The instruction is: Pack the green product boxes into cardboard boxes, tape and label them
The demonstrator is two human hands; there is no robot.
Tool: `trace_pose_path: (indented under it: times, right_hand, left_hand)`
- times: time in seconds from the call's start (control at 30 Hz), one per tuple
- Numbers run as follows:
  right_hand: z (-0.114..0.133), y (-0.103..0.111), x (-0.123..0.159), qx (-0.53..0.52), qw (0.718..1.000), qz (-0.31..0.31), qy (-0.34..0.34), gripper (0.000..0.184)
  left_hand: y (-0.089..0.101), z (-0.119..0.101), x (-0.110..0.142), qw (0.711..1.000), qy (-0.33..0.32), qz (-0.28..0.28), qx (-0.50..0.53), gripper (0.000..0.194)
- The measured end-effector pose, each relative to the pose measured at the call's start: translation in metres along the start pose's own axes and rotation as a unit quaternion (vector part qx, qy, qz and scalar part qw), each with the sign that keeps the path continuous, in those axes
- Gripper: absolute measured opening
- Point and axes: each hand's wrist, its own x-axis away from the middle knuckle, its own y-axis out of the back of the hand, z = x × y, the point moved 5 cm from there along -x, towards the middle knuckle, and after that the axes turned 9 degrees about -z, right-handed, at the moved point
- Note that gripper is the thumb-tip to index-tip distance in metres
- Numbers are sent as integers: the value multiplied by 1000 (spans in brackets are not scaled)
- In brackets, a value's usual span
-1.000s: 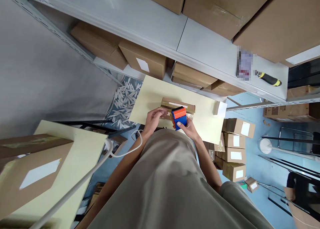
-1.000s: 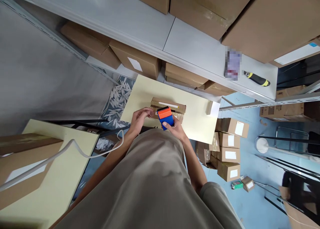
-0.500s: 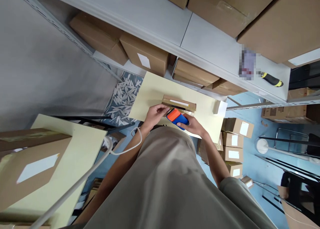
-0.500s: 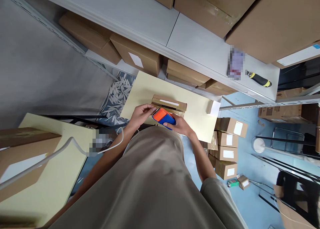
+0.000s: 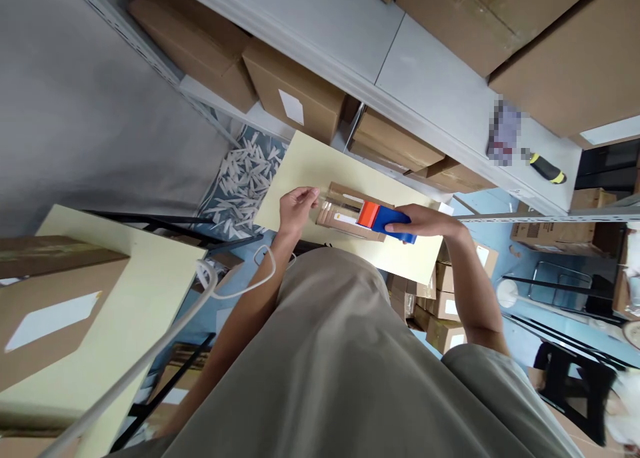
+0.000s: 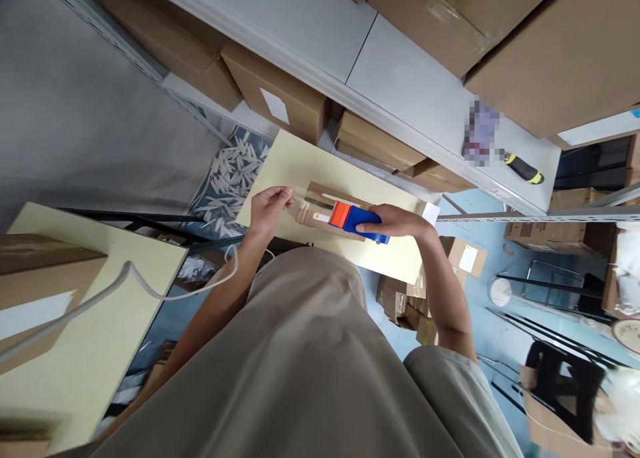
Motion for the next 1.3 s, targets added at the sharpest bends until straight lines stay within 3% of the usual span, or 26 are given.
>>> trace_pose_path:
  times: [0.17,0.4,0.53,0.67,0.87,0.97,1.13,1.23,1.3]
  right_hand:
    - [-1,13,-33,8,999,50,-20,59]
    - [-31,-5,-79,36,996,63,-48,67]
    - [-35,-12,-87,41,994,78,-68,71]
    - [-31,-12,-91,116,989,57,-72,68]
    - [-29,-21,-94,139,985,56,-81,63]
    - [-28,-25,-94,139,985,56,-90,62]
    - [-25,-28,-92,143,982,50,-116,61]
    - [-24,-28,-89,140,980,48,-135,59]
    - [-23,-27,-87,142,979,47,-140,58]
  left_hand:
    - [-4,24,-9,999,30,-40,19,42]
    - [6,61,-22,996,59,-69,-6,36]
    - [11,81,-28,995,52,-80,-31,36]
    - [11,103,-32,991,56,-87,-85,33]
    - [-2,128,-27,988,90,-41,-116,29]
    - [-3,130,-25,986,67,6,-155,33]
    - [0,120,-28,969,61,20,-240,75]
    - [-21,88,-27,959,-81,67,-261,73]
    - [-42,68,-20,930,-194,135,-283,70]
